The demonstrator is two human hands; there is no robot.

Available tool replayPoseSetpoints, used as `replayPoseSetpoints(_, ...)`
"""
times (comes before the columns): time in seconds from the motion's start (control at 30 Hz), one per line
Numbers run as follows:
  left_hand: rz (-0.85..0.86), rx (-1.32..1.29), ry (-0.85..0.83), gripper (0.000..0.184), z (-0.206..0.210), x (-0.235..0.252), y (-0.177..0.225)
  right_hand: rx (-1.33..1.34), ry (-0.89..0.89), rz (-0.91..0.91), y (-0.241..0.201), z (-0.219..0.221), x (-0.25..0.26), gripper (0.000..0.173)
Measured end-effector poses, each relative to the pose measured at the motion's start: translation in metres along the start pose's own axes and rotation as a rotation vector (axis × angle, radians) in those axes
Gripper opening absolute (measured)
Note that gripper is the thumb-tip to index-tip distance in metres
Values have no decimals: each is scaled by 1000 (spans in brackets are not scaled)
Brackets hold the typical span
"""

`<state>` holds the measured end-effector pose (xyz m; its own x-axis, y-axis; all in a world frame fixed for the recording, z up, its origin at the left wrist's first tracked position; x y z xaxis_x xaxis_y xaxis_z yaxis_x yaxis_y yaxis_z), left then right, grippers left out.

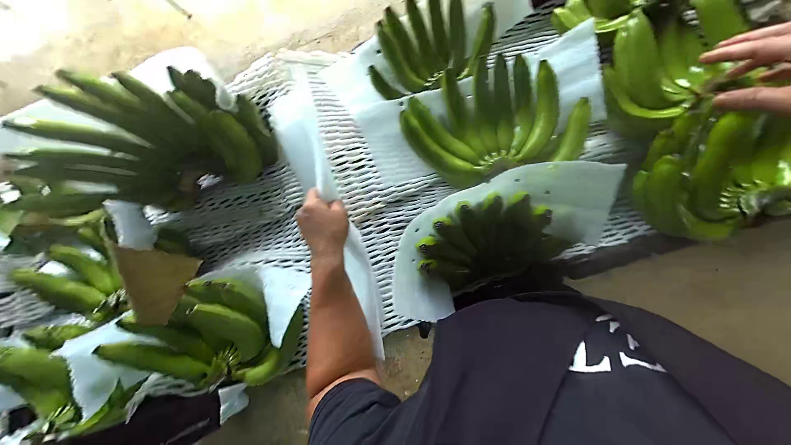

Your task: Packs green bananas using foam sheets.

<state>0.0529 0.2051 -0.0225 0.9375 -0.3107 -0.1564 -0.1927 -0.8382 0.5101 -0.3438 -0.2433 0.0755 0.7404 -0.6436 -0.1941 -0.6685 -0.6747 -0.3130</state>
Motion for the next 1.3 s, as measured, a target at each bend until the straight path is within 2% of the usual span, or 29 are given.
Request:
replayPoseSetpoints(0.07, 139, 21, -1, 35, -8, -14, 55, -51, 5, -271, 56, -1, 8, 54)
replayPoseSetpoints(0.1, 213, 38, -36, 34, -5, -19, 86, -73, 26, -323, 82, 1, 15, 59)
replayPoseSetpoints(0.17, 304, 70, -173, 32, 13, -24, 142, -69, -3, -267, 101, 1, 16, 55)
replayPoseSetpoints(0.27, 338, 150, -292, 30, 54, -20, 189, -64, -183, -74, 84, 0, 6, 44)
replayPoseSetpoints(0.33, 305, 214, -264, 36, 67, -26, 206, -100, -229, -123, 104, 7, 10, 41)
replayPoseSetpoints(0.4, 290, 264, -208, 49, 69, -49, 232, -110, -212, -227, 142, 16, 27, 43)
replayPoseSetpoints(0.5, 421, 221, -185, 51, 86, -106, 289, -59, -129, -330, 184, 28, 49, 43)
replayPoseSetpoints(0.57, 496, 153, -258, 47, 113, -145, 334, 3, -127, -303, 190, 27, 50, 45)
replayPoseSetpoints(0.63, 486, 41, -371, 45, 156, -175, 369, 42, -89, -274, 200, 28, 55, 46)
replayPoseSetpoints(0.7, 379, -239, -490, 45, 214, -190, 378, 69, -96, -201, 214, 27, 51, 48)
replayPoseSetpoints(0.77, 150, -601, -636, 49, 263, -202, 376, 127, -110, -106, 233, 28, 48, 53)
replayPoseSetpoints(0.8, 24, -764, -699, 58, 278, -209, 374, 180, -105, -64, 242, 28, 45, 54)
replayPoseSetpoints(0.87, -214, -1003, -709, 70, 299, -220, 367, 287, -103, 10, 254, 29, 41, 56)
replayPoseSetpoints(0.93, -349, -1128, -746, 74, 312, -227, 355, 344, -112, 65, 261, 33, 40, 57)
replayPoseSetpoints(1.03, -338, -1150, -930, 87, 324, -235, 354, 271, -166, 43, 265, 45, 46, 54)
replayPoseSetpoints(1.13, -321, -1035, -1022, 90, 321, -238, 366, 72, -266, -24, 257, 55, 50, 63)
replayPoseSetpoints(1.2, -303, -966, -1071, 89, 317, -239, 375, 39, -242, -80, 252, 62, 53, 67)
replayPoseSetpoints(1.3, -233, -846, -1162, 87, 309, -245, 393, 137, -156, -161, 253, 63, 47, 64)
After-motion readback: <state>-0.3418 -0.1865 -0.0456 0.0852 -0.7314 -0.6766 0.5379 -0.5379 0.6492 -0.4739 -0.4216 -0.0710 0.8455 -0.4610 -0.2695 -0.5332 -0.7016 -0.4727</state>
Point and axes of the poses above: each hand's wrist, its own x-axis towards the middle knuckle, its own z-axis out of the palm, y = z × x, the point moved 6 cm from there along x, towards the middle knuckle, and after that the axes turned 10 degrees about -x, right-handed, at the moved point
